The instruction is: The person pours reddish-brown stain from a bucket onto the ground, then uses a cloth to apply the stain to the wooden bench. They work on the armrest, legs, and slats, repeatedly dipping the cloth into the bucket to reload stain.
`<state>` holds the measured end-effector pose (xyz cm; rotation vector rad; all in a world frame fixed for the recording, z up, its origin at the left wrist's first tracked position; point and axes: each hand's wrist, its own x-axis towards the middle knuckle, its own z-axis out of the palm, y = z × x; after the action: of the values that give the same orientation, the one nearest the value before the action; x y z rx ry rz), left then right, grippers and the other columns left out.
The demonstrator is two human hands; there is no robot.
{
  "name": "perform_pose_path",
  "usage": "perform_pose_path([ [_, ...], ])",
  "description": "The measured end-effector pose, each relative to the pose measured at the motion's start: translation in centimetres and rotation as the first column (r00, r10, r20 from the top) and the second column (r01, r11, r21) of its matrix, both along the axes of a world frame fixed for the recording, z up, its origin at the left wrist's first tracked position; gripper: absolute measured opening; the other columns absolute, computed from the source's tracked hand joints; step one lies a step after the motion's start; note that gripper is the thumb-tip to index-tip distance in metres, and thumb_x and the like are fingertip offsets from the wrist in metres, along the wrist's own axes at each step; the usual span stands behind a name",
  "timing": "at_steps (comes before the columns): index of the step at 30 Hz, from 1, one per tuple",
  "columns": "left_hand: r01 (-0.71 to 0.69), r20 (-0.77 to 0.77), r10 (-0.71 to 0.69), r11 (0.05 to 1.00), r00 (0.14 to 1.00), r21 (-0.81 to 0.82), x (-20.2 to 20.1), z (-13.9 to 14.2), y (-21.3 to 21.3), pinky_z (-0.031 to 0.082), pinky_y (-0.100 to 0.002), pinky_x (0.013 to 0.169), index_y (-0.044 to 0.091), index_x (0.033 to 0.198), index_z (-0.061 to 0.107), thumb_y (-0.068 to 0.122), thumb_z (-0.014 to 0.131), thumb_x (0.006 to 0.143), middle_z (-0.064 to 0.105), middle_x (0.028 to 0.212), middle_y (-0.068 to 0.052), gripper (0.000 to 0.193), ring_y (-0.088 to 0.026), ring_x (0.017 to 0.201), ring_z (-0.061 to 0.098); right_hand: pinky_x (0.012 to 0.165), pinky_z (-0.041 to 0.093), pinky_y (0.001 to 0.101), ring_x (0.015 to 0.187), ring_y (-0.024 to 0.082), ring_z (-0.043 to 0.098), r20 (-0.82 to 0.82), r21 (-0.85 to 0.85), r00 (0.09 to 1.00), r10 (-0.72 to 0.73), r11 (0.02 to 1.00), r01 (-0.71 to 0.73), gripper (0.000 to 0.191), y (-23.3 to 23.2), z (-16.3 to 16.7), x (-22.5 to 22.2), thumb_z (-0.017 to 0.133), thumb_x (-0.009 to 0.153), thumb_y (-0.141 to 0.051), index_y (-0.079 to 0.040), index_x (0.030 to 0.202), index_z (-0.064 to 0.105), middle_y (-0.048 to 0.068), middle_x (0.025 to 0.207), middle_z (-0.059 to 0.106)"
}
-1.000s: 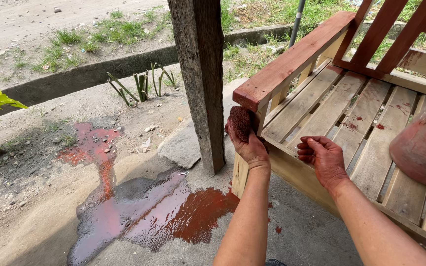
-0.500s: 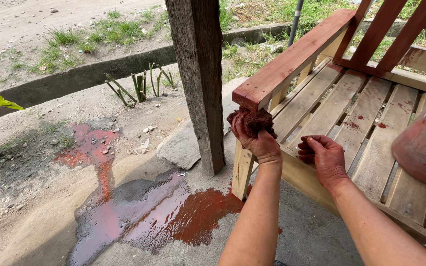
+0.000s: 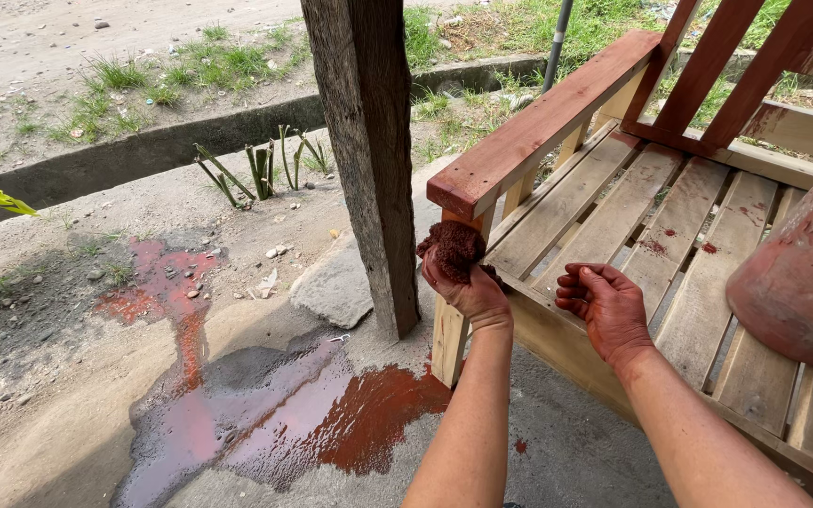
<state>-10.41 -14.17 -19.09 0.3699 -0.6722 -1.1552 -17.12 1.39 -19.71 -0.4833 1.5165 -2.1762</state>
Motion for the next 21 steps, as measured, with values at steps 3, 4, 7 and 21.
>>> perform_pose_path([
  [3, 0.260, -0.327, -0.214, 0.960, 0.920, 0.103, 1.2, 1.1, -1.1, 0.048, -0.045, 0.111, 0.012, 0.135, 0.050, -0.014, 0.049, 0.081, 0.051, 0.133, -0.010, 0.060, -0.029, 0.123, 0.055, 0.078, 0.062, 0.0400, 0.085, 0.022, 0.070, 0.009, 0.006, 1.000, 0.000, 1.000, 0.000, 0.019, 0.2, 0.3, 0.4, 0.056, 0.106, -0.014, 0.000, 0.110, 0.070, 0.012, 0.096, 0.072],
  [4, 0.339, -0.416, -0.269, 0.935, 0.869, 0.103, 1.7, 1.7, -1.4, 0.050, -0.047, 0.107, 0.013, 0.135, 0.049, -0.011, 0.051, 0.082, 0.053, 0.131, -0.011, 0.058, -0.030, 0.119, 0.056, 0.078, 0.062, 0.0404, 0.085, 0.023, 0.070, 0.021, 0.009, 1.000, -0.004, 1.000, 0.003, 0.020, 0.2, 0.4, 0.5, 0.055, 0.105, -0.013, -0.001, 0.110, 0.069, 0.012, 0.096, 0.072],
  [7, 0.023, -0.011, -0.024, 0.997, 1.000, -0.071, 1.3, 3.9, -0.7, 0.044, -0.045, 0.114, 0.011, 0.136, 0.050, -0.010, 0.060, 0.087, 0.048, 0.136, -0.011, 0.054, -0.031, 0.129, 0.051, 0.079, 0.062, 0.0400, 0.086, 0.022, 0.071, 0.053, 0.001, 0.999, -0.011, 1.000, 0.011, 0.020, 0.2, 1.0, 0.4, 0.054, 0.106, -0.014, 0.000, 0.109, 0.069, 0.013, 0.097, 0.071],
  [21, 0.198, -0.357, -0.189, 0.980, 0.915, -0.013, -1.3, 5.1, -2.0, 0.045, -0.040, 0.112, 0.017, 0.143, 0.040, -0.006, 0.055, 0.085, 0.052, 0.135, -0.004, 0.064, -0.021, 0.124, 0.054, 0.076, 0.061, 0.0379, 0.082, 0.021, 0.070, -0.042, 0.061, 0.999, -0.019, 0.998, 0.021, 0.018, -0.3, 0.5, 0.7, 0.057, 0.104, -0.011, 0.000, 0.110, 0.070, 0.012, 0.096, 0.072],
])
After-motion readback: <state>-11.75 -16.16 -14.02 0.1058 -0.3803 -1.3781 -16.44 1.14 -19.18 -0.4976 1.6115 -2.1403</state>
